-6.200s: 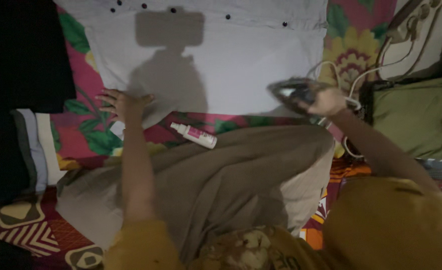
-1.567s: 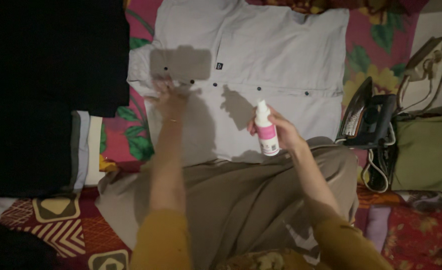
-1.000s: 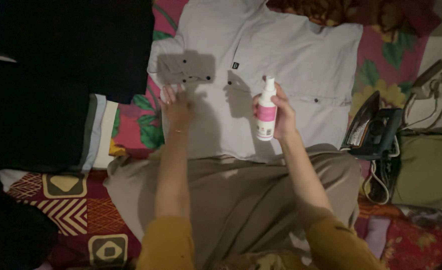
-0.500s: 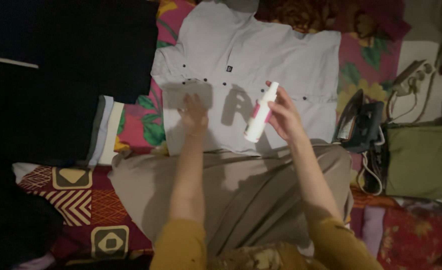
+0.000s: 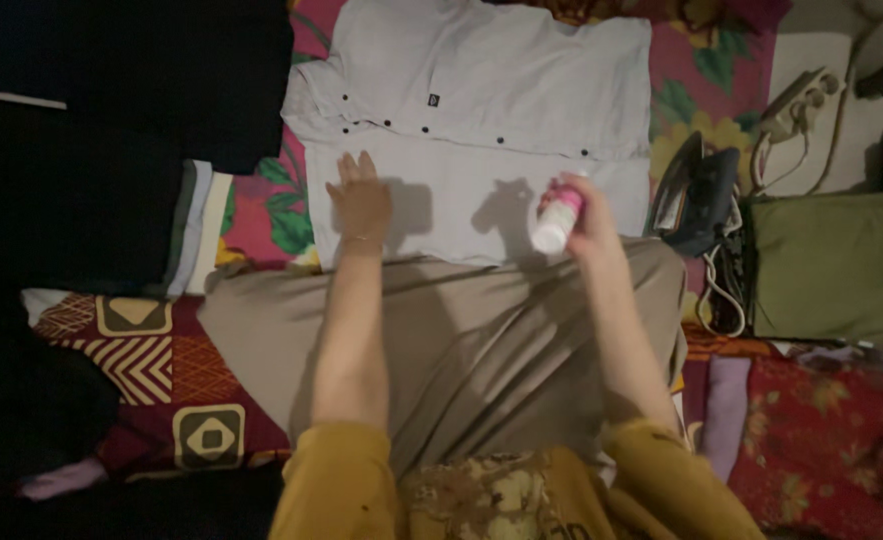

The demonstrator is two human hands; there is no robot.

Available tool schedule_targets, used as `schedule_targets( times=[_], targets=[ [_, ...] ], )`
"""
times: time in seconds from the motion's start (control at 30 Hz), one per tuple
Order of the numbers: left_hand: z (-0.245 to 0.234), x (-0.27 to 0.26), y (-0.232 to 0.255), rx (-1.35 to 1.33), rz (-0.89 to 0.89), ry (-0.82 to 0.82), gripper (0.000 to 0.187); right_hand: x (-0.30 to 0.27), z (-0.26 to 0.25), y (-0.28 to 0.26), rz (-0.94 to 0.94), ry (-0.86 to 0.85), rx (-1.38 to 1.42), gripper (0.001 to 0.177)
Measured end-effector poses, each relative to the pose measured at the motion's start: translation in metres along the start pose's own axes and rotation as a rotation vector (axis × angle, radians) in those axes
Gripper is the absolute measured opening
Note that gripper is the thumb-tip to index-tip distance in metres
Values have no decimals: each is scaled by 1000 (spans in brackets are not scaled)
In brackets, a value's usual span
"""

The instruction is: The person irons a white button-up shirt laid out on a bed. They smooth the fabric, use a handheld iron, and occasionally spray the shirt with a liquid from a small bottle. The shirt is repositioned and flipped during the process.

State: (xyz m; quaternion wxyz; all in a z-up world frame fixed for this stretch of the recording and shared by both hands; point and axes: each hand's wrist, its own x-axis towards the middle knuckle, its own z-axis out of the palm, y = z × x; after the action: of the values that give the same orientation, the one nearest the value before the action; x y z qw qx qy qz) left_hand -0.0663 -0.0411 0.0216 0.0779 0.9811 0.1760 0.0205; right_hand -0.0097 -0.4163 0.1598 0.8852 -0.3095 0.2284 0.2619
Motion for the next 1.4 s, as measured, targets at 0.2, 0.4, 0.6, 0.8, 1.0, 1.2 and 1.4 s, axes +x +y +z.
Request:
schedule_targets(
  times=[0.2,0.4,0.6,0.8,1.0,1.2,1.4],
  targets=[
    [28,-1,4,262,84,149,71,-24,-42,-50,-351,84,-418,49],
    [37,-1,48,135,75,82,71,-70,-5,-64,-859,136,-1227,81],
    [36,2,75,117,94,81,59,-68,10,-68,-1140,330,-1522,76],
    [17,1,71,100,99,83,61,-38,4,-90,-1391,389,-1425,53],
    [32,-4,46,187,129,11,61,-23,40,-52,-1464,166,-1497,57],
    [33,-4,10,271,-116,-446,45,5,94,43,-1062,39,-1442,46],
    [52,-13,-64,323,-79,-250,34,35,83,125,-724,-118,-1688,54]
  ],
)
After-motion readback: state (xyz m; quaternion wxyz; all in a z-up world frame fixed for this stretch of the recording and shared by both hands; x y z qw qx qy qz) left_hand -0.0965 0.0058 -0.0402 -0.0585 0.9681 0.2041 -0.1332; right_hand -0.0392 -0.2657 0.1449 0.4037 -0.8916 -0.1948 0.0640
